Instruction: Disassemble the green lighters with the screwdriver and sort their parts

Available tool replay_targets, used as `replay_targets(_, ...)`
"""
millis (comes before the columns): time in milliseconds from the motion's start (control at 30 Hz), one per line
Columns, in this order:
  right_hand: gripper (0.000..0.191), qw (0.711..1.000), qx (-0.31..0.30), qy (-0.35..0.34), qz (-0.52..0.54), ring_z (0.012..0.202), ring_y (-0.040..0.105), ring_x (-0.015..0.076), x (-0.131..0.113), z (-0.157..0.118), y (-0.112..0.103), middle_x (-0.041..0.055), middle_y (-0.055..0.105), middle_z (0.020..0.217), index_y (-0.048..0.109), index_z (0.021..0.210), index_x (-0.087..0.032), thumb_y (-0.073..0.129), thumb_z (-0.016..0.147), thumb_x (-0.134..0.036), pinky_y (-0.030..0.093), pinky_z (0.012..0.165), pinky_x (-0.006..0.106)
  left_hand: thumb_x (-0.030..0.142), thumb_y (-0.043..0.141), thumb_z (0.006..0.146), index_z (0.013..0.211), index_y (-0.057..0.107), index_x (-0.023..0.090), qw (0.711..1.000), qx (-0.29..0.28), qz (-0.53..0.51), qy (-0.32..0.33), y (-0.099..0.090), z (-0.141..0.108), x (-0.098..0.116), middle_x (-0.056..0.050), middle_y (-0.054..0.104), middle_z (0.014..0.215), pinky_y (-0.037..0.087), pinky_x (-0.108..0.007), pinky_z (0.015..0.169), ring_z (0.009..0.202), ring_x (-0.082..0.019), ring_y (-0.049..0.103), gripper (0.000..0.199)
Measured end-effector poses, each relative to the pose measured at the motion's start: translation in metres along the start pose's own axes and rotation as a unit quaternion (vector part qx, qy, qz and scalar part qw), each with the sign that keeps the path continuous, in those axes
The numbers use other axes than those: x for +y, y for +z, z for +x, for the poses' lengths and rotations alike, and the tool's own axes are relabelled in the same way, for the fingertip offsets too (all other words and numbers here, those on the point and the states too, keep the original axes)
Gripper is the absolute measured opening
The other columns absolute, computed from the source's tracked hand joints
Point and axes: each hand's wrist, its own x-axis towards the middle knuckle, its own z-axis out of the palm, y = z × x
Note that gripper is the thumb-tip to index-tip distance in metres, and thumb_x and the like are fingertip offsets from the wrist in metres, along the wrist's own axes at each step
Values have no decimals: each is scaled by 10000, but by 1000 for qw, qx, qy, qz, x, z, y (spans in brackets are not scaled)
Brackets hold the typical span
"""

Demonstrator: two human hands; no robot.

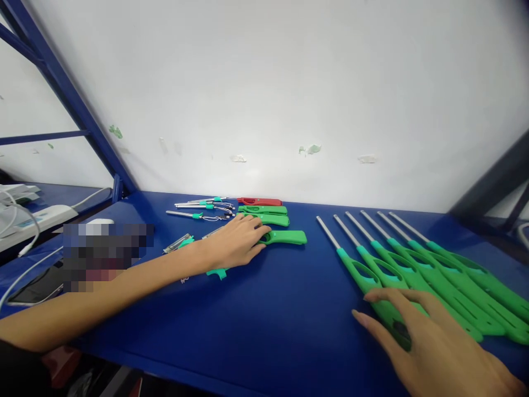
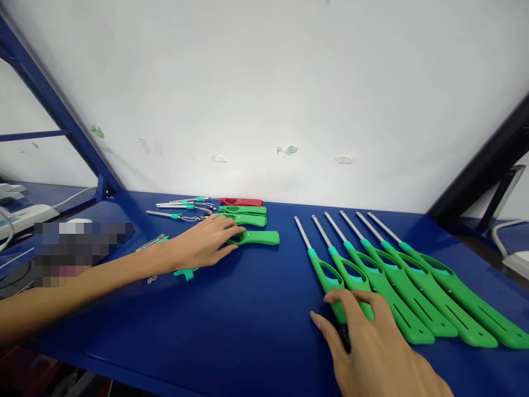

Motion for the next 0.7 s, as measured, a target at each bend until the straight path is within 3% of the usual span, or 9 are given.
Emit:
replay_targets(100, 425, 998, -50, 23, -3, 593, 755, 209, -1, 2, 0, 70, 761, 1007, 743, 1059, -334, 586, 991, -723, 489, 385, 260, 318, 694, 1072, 1320, 671, 166, 1000, -1, 14, -7, 0, 0, -5, -80, 713, 1210, 599, -487, 988, 1104, -259, 710, 291)
replay_targets(200, 424, 997, -71, 38, 7, 641, 784, 233, -5, 6, -1, 62, 787, 1029, 710, 1121, -333, 544, 1017, -709, 470, 367, 265, 326, 687, 1075, 1312, 672, 156, 1000, 5, 20, -9, -3, -1, -8, -93, 708, 1217, 584, -492, 1000, 1122, -271, 699, 292)
replay_targets(367, 389, 993, -83, 79, 1, 640, 800, 257, -8, 15, -5, 39, 837, 957, 676, 1201, -327, 541, 1036, -652, 456, 368, 287, 331, 596, 1110, 1336, 658, 136, 999, 34, 16, -3, -13, -16, 11, -159, 675, 1258, 518, -498, 1012, 1131, -319, 637, 304)
replay_targets(533, 378, 998, 4, 65, 0, 619, 775, 233, -2, 16, -6, 20, 824, 906, 682, 1119, -328, 583, 1004, -674, 537, 499, 329, 247, 536, 1117, 1202, 707, 179, 999, 51, 8, 3, -12, -54, 40, -118, 668, 1189, 500, -449, 923, 1036, -287, 609, 203)
replay_targets(600, 427, 997, 52, 52, 11, 651, 775, 235, -4, 13, -6, 20, 814, 905, 681, 1111, -324, 587, 980, -719, 558, 552, 346, 204, 536, 1109, 1170, 716, 183, 998, 60, 11, -3, -5, -69, 40, -105, 671, 1149, 490, -430, 883, 997, -277, 600, 192)
replay_targets(700, 453, 992, 101, 35, 74, 608, 742, 212, -20, 8, -11, 18, 811, 960, 691, 1126, -315, 608, 966, -730, 494, 480, 324, 150, 488, 1119, 1177, 713, 181, 996, 84, 19, -15, 6, -86, 23, -96, 686, 1125, 479, -413, 856, 965, -264, 600, 235)
